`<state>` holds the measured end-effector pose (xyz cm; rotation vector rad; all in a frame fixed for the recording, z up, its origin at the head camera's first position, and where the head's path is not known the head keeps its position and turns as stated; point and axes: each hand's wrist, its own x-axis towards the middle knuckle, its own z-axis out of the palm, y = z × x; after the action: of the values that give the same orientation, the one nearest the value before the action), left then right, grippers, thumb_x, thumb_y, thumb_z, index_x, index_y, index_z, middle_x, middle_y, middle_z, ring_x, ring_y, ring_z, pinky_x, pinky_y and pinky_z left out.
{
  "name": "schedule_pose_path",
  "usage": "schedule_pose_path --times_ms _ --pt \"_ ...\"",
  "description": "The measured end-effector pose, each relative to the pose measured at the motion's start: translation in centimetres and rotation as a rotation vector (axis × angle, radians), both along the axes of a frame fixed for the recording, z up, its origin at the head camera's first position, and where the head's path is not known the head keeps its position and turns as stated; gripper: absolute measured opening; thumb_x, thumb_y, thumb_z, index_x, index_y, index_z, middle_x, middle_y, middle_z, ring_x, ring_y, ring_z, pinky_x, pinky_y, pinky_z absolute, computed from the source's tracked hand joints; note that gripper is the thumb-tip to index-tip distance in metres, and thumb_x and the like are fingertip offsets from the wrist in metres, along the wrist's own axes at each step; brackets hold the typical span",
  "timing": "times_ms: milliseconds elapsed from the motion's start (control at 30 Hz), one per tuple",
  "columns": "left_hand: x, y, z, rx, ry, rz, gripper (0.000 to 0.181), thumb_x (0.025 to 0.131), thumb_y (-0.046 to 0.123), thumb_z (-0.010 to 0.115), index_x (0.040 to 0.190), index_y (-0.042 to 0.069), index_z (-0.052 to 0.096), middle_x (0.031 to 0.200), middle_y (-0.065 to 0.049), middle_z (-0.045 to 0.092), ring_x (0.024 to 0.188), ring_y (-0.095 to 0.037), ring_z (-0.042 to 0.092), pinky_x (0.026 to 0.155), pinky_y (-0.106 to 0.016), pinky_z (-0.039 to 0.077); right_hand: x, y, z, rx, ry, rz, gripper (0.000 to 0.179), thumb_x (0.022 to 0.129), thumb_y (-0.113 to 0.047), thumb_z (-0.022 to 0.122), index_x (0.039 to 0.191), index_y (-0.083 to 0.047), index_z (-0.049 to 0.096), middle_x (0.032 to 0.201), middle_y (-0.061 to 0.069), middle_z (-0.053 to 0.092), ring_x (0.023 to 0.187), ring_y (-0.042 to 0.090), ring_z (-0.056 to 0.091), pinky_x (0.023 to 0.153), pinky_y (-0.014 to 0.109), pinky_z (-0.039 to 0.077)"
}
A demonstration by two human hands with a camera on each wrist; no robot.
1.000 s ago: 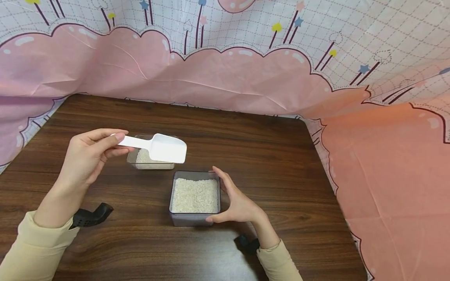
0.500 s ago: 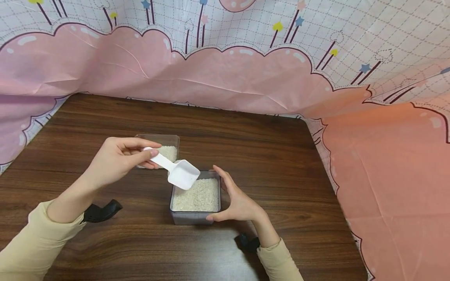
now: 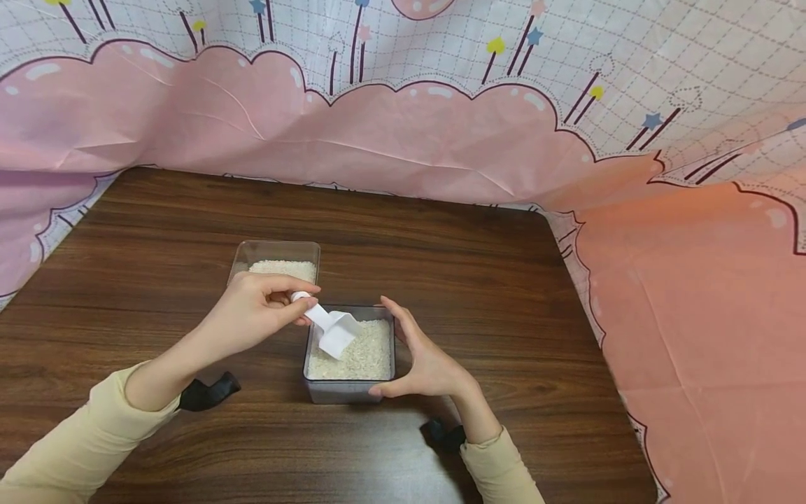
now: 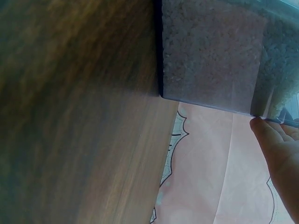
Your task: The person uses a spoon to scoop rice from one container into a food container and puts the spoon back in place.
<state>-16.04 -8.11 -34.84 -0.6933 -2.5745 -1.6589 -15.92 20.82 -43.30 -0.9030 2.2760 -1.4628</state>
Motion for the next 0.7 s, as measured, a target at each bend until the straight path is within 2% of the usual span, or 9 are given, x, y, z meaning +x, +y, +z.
schedule_pose_path --times_ms 133,267,400,533,600,700 --pt "0.1 0.0 -0.9 0.015 -0.052 0.049 0.019 0.087 -0.001 0.069 0.105 -0.008 0.071 0.084 -0.015 0.073 0.066 -0.019 0.072 0.043 -0.018 0.044 -0.1 0.0 0.0 -0.002 0.003 0.001 0.125 0.065 -0.012 0.092 0.157 -0.021 0.007 0.157 0.006 0.021 0.146 0.028 0.018 0.116 0.063 0.022" --pt "-0.1 -0.2 -1.9 0.063 -0.182 0.096 0.02 0.089 0.001 0.067 0.106 -0.009 0.07 0.089 -0.018 0.073 0.07 -0.026 0.073 0.049 -0.017 0.05 -0.2 -0.1 -0.1 -0.009 0.004 0.003 0.125 0.065 -0.012 0.092 0.157 -0.02 0.007 0.157 0.005 0.022 0.146 0.027 0.018 0.116 0.062 0.022" --pt "-0.5 -0.5 -3.0 0.121 -0.301 0.116 0.02 0.09 0.002 0.067 0.105 -0.011 0.069 0.084 -0.017 0.073 0.069 -0.023 0.073 0.054 -0.017 0.055 -0.2 -0.2 -0.1 -0.012 0.006 0.003 0.125 0.065 -0.013 0.092 0.157 -0.023 0.007 0.157 0.005 0.022 0.146 0.026 0.018 0.116 0.061 0.023" --pt "-0.6 -0.6 -3.7 0.227 -0.396 0.103 0.021 0.09 0.001 0.066 0.104 -0.015 0.068 0.084 -0.02 0.072 0.066 -0.018 0.072 0.065 -0.026 0.062 -0.2 -0.1 -0.1 -0.014 0.01 0.005 0.125 0.065 -0.013 0.092 0.157 -0.025 0.007 0.157 0.005 0.022 0.146 0.027 0.018 0.115 0.063 0.022" --pt "-0.5 -0.6 -3.9 0.288 -0.439 0.096 0.022 0.09 0.0 0.064 0.104 -0.017 0.066 0.089 -0.022 0.071 0.065 -0.015 0.072 0.071 -0.031 0.063 -0.2 -0.1 -0.2 -0.011 0.01 0.006 0.125 0.066 -0.013 0.092 0.157 -0.026 0.007 0.158 0.007 0.021 0.147 0.028 0.017 0.115 0.063 0.022" --pt "-0.4 -0.4 -4.1 0.357 -0.485 0.104 0.023 0.091 -0.002 0.063 0.105 -0.02 0.064 0.098 -0.026 0.069 0.066 -0.014 0.072 0.073 -0.032 0.062 -0.2 0.0 -0.2 -0.009 0.01 0.008 0.125 0.066 -0.013 0.091 0.157 -0.026 0.006 0.158 0.009 0.019 0.147 0.029 0.015 0.115 0.065 0.021"
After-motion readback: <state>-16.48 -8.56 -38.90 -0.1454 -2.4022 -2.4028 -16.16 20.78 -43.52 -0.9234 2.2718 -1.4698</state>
